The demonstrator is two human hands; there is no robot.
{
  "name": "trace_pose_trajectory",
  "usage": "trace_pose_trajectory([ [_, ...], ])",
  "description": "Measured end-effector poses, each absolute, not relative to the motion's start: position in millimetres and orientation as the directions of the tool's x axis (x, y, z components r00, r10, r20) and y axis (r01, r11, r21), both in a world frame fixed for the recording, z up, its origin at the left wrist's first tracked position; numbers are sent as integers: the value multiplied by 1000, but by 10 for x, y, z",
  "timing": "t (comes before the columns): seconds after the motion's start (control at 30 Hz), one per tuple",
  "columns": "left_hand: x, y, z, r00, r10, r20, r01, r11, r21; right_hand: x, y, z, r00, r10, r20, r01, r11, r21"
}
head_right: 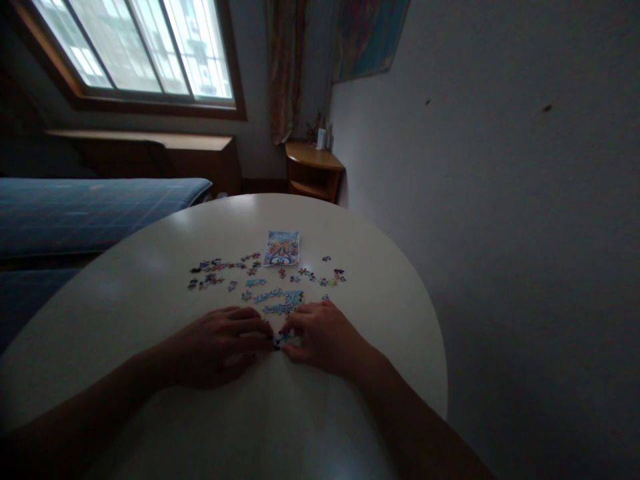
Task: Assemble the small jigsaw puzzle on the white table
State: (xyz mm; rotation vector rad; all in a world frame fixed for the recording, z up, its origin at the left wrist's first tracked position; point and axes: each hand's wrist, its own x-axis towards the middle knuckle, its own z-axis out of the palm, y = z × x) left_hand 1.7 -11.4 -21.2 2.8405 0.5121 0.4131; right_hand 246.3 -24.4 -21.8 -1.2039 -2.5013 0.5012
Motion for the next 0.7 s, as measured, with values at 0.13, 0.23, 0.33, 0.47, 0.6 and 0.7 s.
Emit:
trace_pose_trajectory([
  [0.13, 18, -115, -225, 905, 378, 195, 329, -913, 242, 2443, -248, -220, -597, 794, 119, 684, 581, -441],
  [0.23, 24, -119, -232, 908, 380, 177, 340, -914, 220, 2432, -253, -218, -591, 799, 110, 690, 572, -444],
  [0.33, 43, -130, -224, 908, 376, 184, 339, -919, 204, 2425, -255, -232, -584, 804, 110, 693, 565, -448],
  [0.47, 64, -136, -214, 906, 376, 195, 337, -919, 205, 2423, -252, -245, -582, 805, 115, 699, 568, -435],
  [0.6, 28, -108, -225, 904, 364, 225, 324, -926, 196, 2427, -251, -235, -592, 797, 118, 688, 576, -442],
  [0.7, -23, -80, -224, 894, 359, 270, 316, -930, 190, 2430, -253, -235, -598, 793, 118, 684, 581, -441],
])
